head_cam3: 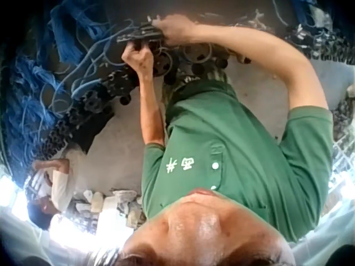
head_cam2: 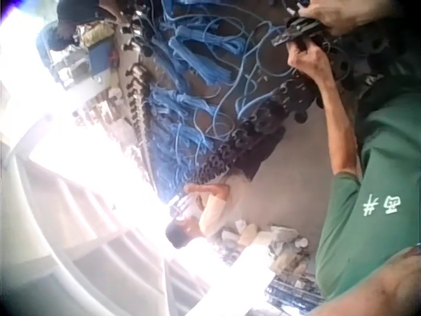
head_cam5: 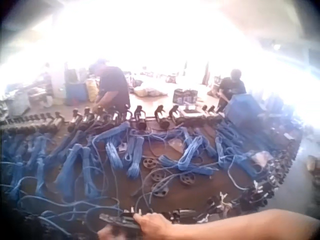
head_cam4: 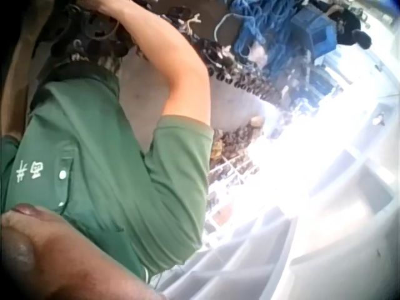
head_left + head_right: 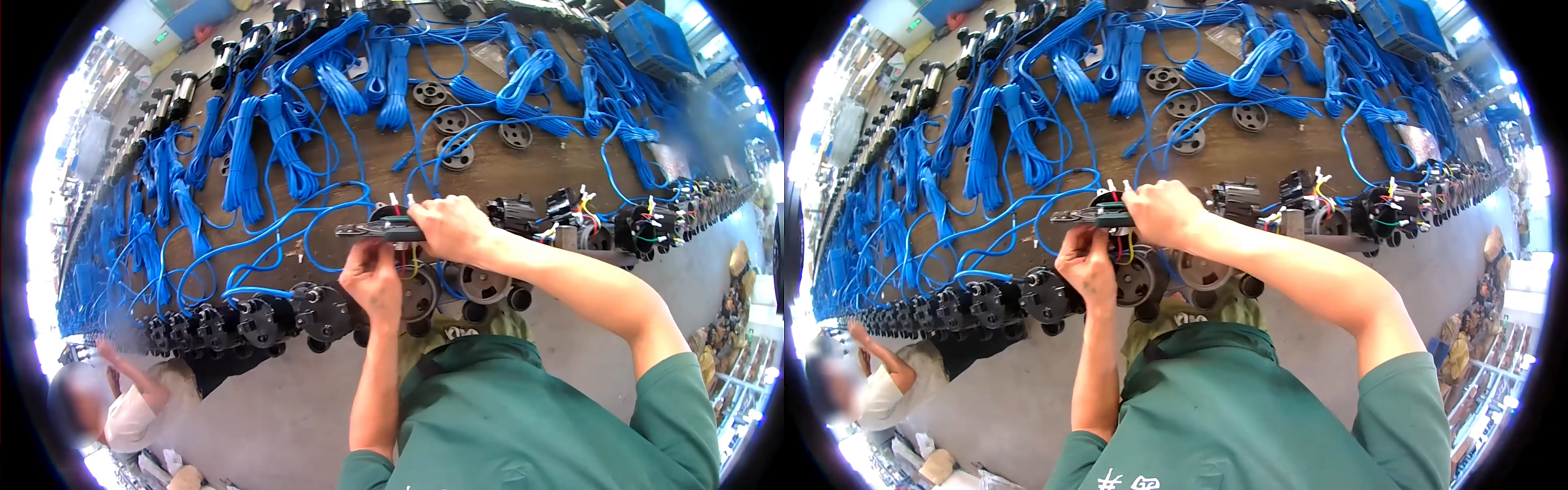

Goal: The person assembles industrial water pumps by hammering caps onto the units and connecting electrical wires using pliers.

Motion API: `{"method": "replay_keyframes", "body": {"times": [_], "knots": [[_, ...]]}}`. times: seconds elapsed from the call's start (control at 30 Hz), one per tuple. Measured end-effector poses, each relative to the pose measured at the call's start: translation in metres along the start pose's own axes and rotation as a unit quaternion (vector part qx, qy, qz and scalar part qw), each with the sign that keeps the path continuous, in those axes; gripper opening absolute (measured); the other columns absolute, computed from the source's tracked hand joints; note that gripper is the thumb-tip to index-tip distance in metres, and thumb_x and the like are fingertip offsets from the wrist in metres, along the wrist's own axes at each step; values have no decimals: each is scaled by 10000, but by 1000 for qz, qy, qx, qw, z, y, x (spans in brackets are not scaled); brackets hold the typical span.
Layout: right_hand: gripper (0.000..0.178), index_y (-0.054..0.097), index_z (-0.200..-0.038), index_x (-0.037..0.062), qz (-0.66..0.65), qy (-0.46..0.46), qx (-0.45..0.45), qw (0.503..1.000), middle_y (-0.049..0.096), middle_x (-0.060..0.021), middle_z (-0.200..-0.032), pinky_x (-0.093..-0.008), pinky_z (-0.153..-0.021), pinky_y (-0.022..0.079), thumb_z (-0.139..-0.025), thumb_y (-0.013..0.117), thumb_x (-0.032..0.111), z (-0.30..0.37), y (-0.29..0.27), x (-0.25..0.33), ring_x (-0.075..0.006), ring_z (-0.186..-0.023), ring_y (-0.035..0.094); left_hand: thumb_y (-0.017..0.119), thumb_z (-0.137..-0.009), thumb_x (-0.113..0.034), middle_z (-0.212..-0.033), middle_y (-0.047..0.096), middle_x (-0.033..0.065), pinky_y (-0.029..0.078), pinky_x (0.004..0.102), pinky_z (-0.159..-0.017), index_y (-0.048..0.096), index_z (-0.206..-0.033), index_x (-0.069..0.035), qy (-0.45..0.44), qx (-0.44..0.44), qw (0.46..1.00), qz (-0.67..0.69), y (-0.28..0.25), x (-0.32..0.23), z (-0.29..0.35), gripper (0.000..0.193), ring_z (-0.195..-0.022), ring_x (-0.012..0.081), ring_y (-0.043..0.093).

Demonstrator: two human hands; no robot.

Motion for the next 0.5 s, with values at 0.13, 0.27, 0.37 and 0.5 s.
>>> {"method": "replay_keyframes", "body": {"times": [0.13, 0.27, 0.37, 0.5], "knots": [[304, 601, -1051, 12, -48, 36, 42, 997, 730, -202, -906, -540, -733, 584, -866, 711, 227, 0, -1, -11, -450, -817, 713, 680, -960, 42, -855, 725, 26, 481, 227, -670, 706, -1002, 62, -7, 58, 997, -43, 12, -8, -5, 53, -742, 55, 614], [356, 564, -1101, 9, -91, 56, 57, 993, 719, -235, -888, -568, -729, 561, -829, 715, 182, 10, -3, -11, -471, -812, 700, 687, -966, 20, -837, 720, 16, 459, 235, -648, 710, -994, 66, -15, 98, 993, -58, 18, -11, -7, 59, -726, 47, 582], [365, 566, -1096, 7, -92, 37, 32, 995, 706, -242, -832, -569, -718, 555, -797, 715, 154, 13, -1, -10, -474, -800, 695, 694, -964, 18, -825, 720, 17, 456, 238, -643, 714, -990, 67, 32, 93, 992, -76, 19, -12, -8, 59, -727, 45, 572], [344, 576, -1030, 11, -98, 37, 33, 994, 687, -245, -767, -567, -679, 550, -745, 727, 131, 9, 4, -12, -487, -750, 682, 686, -943, 30, -823, 728, 41, 474, 261, -662, 717, -989, 74, 60, 82, 991, -89, 18, -13, -7, 71, -730, 63, 582]]}}
Point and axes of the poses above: each hand's wrist, its own z-axis away from the middle knuckle, its own y-axis out of the palm, x = y × z, the point moved 6 cm from there along -z, towards the middle knuckle
